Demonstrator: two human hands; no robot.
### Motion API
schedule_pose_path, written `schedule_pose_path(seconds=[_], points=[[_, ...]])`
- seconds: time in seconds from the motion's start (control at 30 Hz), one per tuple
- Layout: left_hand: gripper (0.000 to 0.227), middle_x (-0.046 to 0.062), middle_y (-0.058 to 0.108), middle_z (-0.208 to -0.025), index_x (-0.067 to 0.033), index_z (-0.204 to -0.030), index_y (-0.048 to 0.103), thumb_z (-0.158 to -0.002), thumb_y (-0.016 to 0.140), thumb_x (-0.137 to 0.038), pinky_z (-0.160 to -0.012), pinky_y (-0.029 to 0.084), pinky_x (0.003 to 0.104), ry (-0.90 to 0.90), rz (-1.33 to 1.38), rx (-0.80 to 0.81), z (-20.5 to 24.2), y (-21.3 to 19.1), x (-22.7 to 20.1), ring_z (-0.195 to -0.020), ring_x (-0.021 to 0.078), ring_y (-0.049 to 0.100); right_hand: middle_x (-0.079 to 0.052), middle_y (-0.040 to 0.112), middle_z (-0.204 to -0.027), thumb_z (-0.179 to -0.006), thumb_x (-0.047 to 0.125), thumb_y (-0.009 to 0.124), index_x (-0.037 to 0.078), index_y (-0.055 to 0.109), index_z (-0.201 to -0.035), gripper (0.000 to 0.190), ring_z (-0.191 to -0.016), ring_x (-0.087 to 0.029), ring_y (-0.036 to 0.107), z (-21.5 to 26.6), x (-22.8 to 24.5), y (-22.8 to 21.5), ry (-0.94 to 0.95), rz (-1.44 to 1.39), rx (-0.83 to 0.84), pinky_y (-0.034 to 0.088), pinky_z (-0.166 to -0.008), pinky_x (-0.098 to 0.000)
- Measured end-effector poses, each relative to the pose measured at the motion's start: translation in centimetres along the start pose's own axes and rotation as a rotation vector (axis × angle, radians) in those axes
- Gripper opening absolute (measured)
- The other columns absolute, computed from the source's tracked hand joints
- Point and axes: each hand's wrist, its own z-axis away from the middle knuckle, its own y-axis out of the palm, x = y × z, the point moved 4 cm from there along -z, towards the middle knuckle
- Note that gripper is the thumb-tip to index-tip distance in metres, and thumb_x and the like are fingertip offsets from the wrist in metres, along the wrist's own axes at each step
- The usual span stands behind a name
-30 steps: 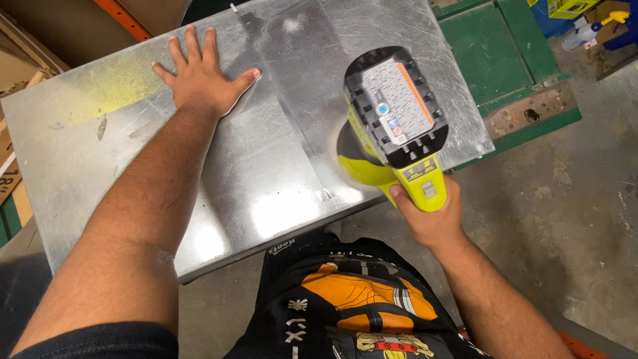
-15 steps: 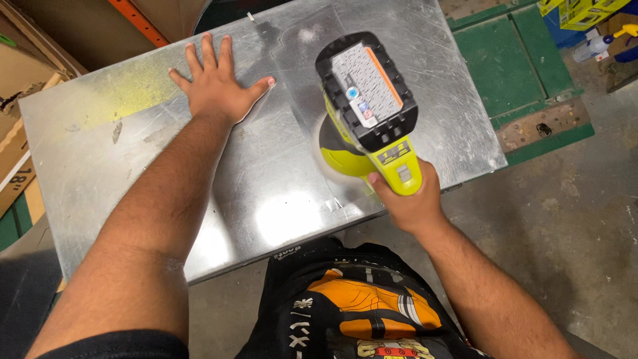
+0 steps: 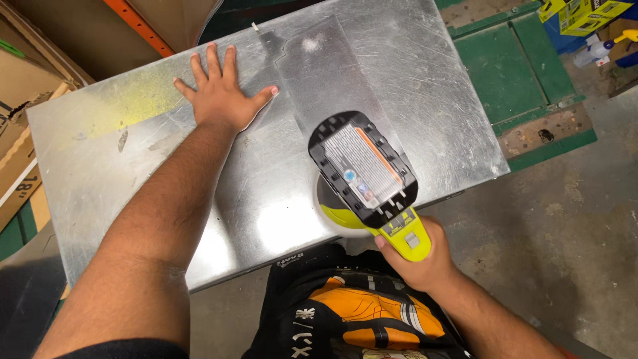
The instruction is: The person uses a cordless orbital sander to smooth the surface of a large metal sheet on a workbench. They move the sander across the sheet in overlapping passes, then lift a smaller cutout piece from the sheet at the end.
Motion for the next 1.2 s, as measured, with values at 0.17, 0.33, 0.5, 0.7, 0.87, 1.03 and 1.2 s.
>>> schedule_pose_path(seconds=[0.17,0.33,0.5,0.7,0.87,1.03,1.2], points=[[0.114,0.007,-0.003,-0.172,-0.0215,-0.167,0.011,-0.080,0.036,-0.090,-0.115,-0.001,0.077,0.013,-0.014,-0.015,0.0,0.1,0.0,-0.156,0.0372,-0.007,0.003,0.065,-0.060,-0.081,0.020,0.078,0.015,0.062,-0.068,0.021,-0.049,-0.007,0.058,1.0,-0.8,-0.8,0.015,0.015,-0.029,0.044,-0.043,-0.0258],[0.114,0.007,-0.004,-0.172,-0.0214,-0.167,0.010,-0.079,0.034,-0.090,-0.115,-0.001,0.077,0.015,-0.017,0.002,-0.1,0.1,0.1,-0.156,0.0379,-0.007,0.004,0.058,-0.056,-0.080,0.020,0.079,0.015,0.057,-0.065,0.027,-0.046,-0.008,0.050,0.6,-2.3,-1.9,0.028,0.042,-0.093,0.040,-0.041,-0.0272],[0.115,0.007,-0.003,-0.172,-0.0213,-0.167,0.010,-0.079,0.035,-0.091,-0.115,-0.001,0.077,0.014,-0.022,-0.006,-0.3,0.2,0.1,-0.156,0.0387,-0.006,0.001,0.061,-0.058,-0.080,0.020,0.079,0.013,0.060,-0.066,0.024,-0.047,-0.008,0.053,-0.9,-3.5,-3.5,0.042,0.126,-0.179,0.040,-0.041,-0.0262],[0.115,0.007,-0.004,-0.172,-0.0215,-0.167,0.010,-0.078,0.035,-0.091,-0.115,-0.002,0.077,0.012,-0.014,-0.001,-0.1,0.1,0.1,-0.156,0.0386,-0.007,0.002,0.057,-0.061,-0.084,0.014,0.078,0.013,0.053,-0.067,0.030,-0.056,-0.008,0.050,-4.2,-3.9,-3.6,0.129,0.103,-0.277,0.040,-0.048,-0.0278],[0.116,0.006,-0.004,-0.172,-0.0220,-0.167,0.011,-0.078,0.033,-0.092,-0.115,-0.001,0.078,0.012,-0.021,-0.013,-0.3,0.4,0.1,-0.156,0.0374,-0.007,0.006,0.050,-0.062,-0.083,0.020,0.081,0.016,0.051,-0.066,0.035,-0.057,-0.006,0.043,-6.4,-3.3,-1.9,0.136,0.118,-0.274,0.034,-0.048,-0.0281],[0.114,0.005,-0.006,-0.172,-0.0231,-0.167,0.008,-0.079,0.031,-0.092,-0.116,-0.001,0.076,-0.002,-0.034,0.011,0.0,0.0,-0.1,-0.156,0.0363,-0.009,0.002,0.060,-0.059,-0.082,0.016,0.082,0.014,0.056,-0.064,0.032,-0.051,-0.008,0.053,-5.7,-1.9,0.1,0.170,0.062,-0.152,0.039,-0.043,-0.0282],[0.114,0.006,-0.005,-0.172,-0.0220,-0.167,0.010,-0.079,0.034,-0.091,-0.116,-0.002,0.076,0.004,-0.012,0.003,0.2,0.0,-0.1,-0.156,0.0374,-0.008,0.001,0.062,-0.060,-0.082,0.017,0.081,0.014,0.058,-0.068,0.026,-0.050,-0.009,0.056,-2.1,-1.1,0.5,0.087,0.010,-0.089,0.042,-0.042,-0.0261]])
